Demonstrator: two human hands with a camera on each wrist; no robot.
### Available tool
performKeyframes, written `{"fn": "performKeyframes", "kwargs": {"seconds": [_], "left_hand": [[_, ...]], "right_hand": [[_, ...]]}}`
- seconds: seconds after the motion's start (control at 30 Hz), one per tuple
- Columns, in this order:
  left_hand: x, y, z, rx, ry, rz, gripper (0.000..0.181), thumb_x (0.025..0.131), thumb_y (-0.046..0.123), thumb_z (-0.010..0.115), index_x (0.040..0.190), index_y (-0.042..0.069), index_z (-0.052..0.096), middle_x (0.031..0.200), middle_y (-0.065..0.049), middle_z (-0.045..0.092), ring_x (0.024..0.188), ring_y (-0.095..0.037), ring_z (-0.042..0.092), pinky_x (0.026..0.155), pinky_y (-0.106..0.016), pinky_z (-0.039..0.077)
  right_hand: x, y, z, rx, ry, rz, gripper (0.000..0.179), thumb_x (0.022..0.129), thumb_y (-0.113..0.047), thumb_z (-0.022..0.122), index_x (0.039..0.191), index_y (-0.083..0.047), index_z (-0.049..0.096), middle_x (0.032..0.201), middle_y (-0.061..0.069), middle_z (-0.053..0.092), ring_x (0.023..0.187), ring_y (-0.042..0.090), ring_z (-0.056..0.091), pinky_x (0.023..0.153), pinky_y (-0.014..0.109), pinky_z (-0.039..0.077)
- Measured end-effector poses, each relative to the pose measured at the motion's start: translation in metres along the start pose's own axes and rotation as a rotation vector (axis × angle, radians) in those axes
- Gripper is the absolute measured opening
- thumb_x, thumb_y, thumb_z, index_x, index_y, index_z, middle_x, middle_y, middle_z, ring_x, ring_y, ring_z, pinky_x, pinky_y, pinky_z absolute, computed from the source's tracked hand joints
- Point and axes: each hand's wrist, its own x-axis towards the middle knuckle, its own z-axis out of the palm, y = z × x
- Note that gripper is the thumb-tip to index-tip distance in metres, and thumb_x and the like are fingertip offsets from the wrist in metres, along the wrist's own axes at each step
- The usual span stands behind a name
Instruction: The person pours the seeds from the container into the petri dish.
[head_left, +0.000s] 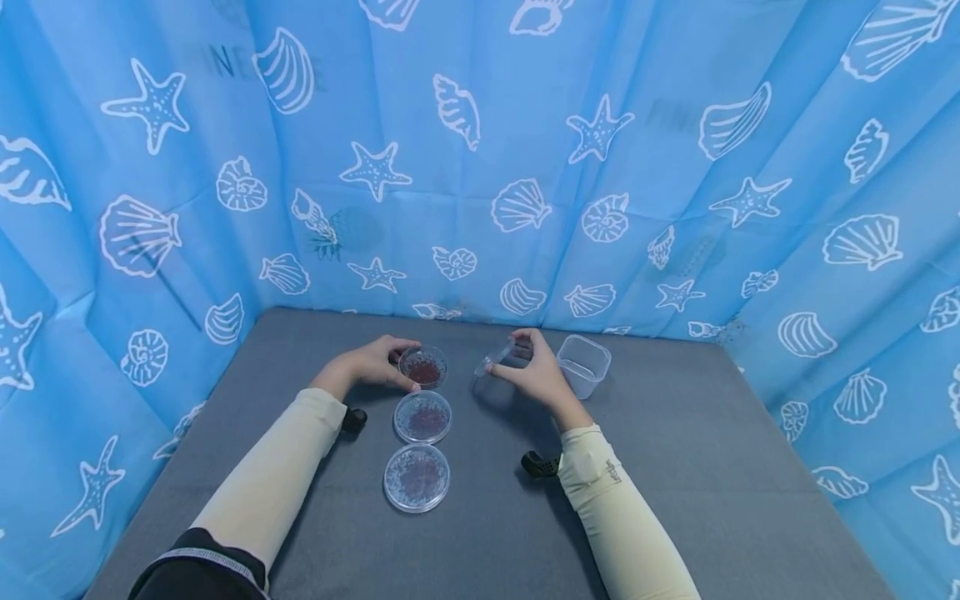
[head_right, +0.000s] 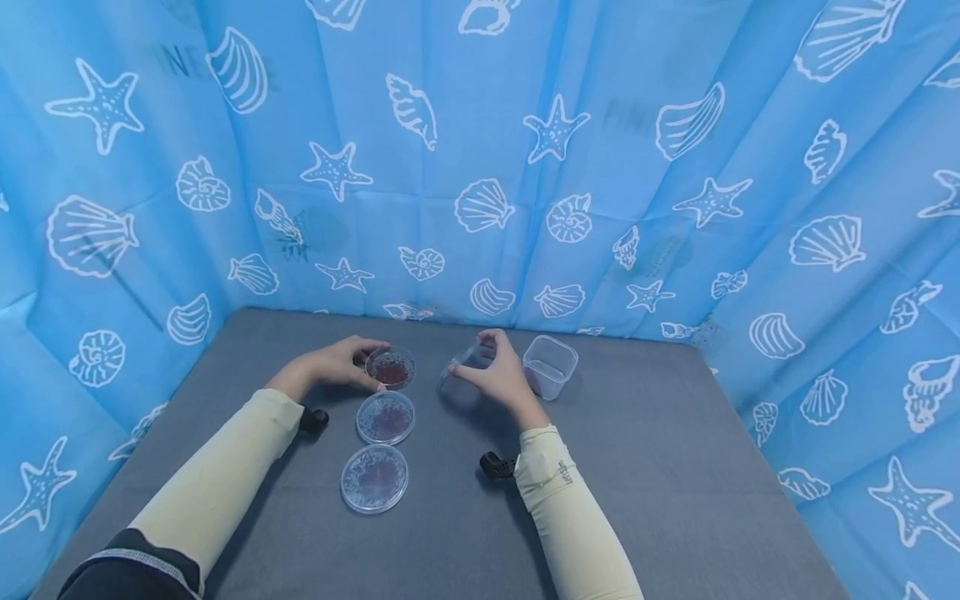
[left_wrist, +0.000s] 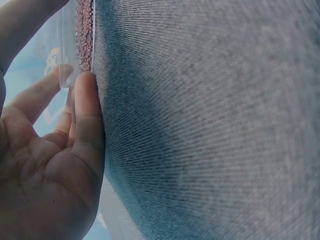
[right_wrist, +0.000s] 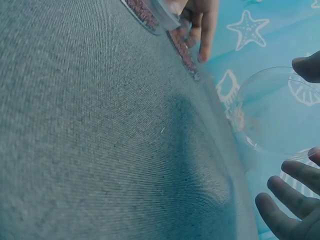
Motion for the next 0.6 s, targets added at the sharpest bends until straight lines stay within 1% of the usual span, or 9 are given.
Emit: {"fn": "performKeyframes", "kwargs": {"seconds": [0.07, 0.13, 0.2, 0.3, 0.4, 0.47, 0.6], "left_hand": [[-0.0001, -0.0004, 0.0, -0.003, 0.001, 0.0, 0.096, 0.085, 0.038, 0.091, 0.163, 0.012, 0.043, 0.147, -0.021, 0.054, 0.132, -0.038, 0.055, 0.107, -0.053, 0.054], [0.0, -0.0009, -0.0001, -0.005, 0.001, 0.004, 0.096, 0.085, 0.038, 0.091, 0.163, 0.012, 0.043, 0.147, -0.021, 0.055, 0.131, -0.037, 0.056, 0.105, -0.052, 0.054], [0.0002, -0.0011, -0.0001, -0.008, -0.001, 0.009, 0.096, 0.085, 0.038, 0.091, 0.163, 0.012, 0.042, 0.145, -0.02, 0.056, 0.13, -0.036, 0.056, 0.103, -0.051, 0.055], [0.0005, -0.0011, 0.0, -0.008, -0.003, 0.013, 0.096, 0.085, 0.037, 0.091, 0.163, 0.011, 0.042, 0.144, -0.02, 0.057, 0.129, -0.036, 0.057, 0.101, -0.049, 0.055], [0.0004, -0.0009, 0.0003, -0.002, -0.003, 0.014, 0.096, 0.085, 0.038, 0.091, 0.163, 0.011, 0.042, 0.145, -0.02, 0.056, 0.13, -0.036, 0.056, 0.103, -0.051, 0.055], [0.0001, -0.0008, 0.0005, 0.002, -0.002, 0.016, 0.096, 0.085, 0.038, 0.091, 0.163, 0.011, 0.042, 0.146, -0.02, 0.055, 0.131, -0.037, 0.056, 0.104, -0.051, 0.054], [-0.0002, -0.0005, 0.0007, 0.004, 0.0, 0.023, 0.096, 0.085, 0.037, 0.091, 0.163, 0.01, 0.042, 0.146, -0.021, 0.056, 0.131, -0.037, 0.056, 0.105, -0.052, 0.054]], "right_hand": [[-0.0009, -0.001, 0.0004, 0.02, -0.003, -0.008, 0.076, 0.088, -0.027, 0.087, 0.147, -0.008, 0.044, 0.155, 0.022, 0.047, 0.145, 0.044, 0.051, 0.114, 0.06, 0.05], [-0.0014, -0.0015, 0.0007, 0.033, -0.004, -0.011, 0.075, 0.088, -0.027, 0.087, 0.146, -0.01, 0.044, 0.153, 0.02, 0.048, 0.143, 0.045, 0.053, 0.113, 0.059, 0.052], [-0.0023, -0.0016, 0.001, 0.041, -0.004, -0.015, 0.073, 0.088, -0.027, 0.087, 0.145, -0.011, 0.044, 0.151, 0.018, 0.049, 0.138, 0.046, 0.057, 0.11, 0.058, 0.054], [-0.0037, -0.0019, 0.0013, 0.04, 0.002, -0.014, 0.071, 0.088, -0.027, 0.087, 0.144, -0.013, 0.045, 0.148, 0.016, 0.051, 0.127, 0.044, 0.065, 0.104, 0.054, 0.059], [-0.0053, -0.0026, 0.0016, 0.041, 0.001, -0.004, 0.069, 0.09, -0.029, 0.085, 0.144, -0.012, 0.046, 0.147, 0.017, 0.05, 0.12, 0.043, 0.069, 0.101, 0.051, 0.06], [-0.0061, -0.0034, 0.0018, 0.056, -0.006, 0.009, 0.068, 0.091, -0.031, 0.084, 0.144, -0.013, 0.046, 0.147, 0.017, 0.049, 0.115, 0.044, 0.071, 0.097, 0.051, 0.062], [-0.0084, -0.0053, 0.003, 0.101, -0.022, 0.026, 0.069, 0.093, -0.031, 0.082, 0.146, -0.011, 0.042, 0.149, 0.018, 0.045, 0.107, 0.048, 0.072, 0.087, 0.053, 0.066]]}}
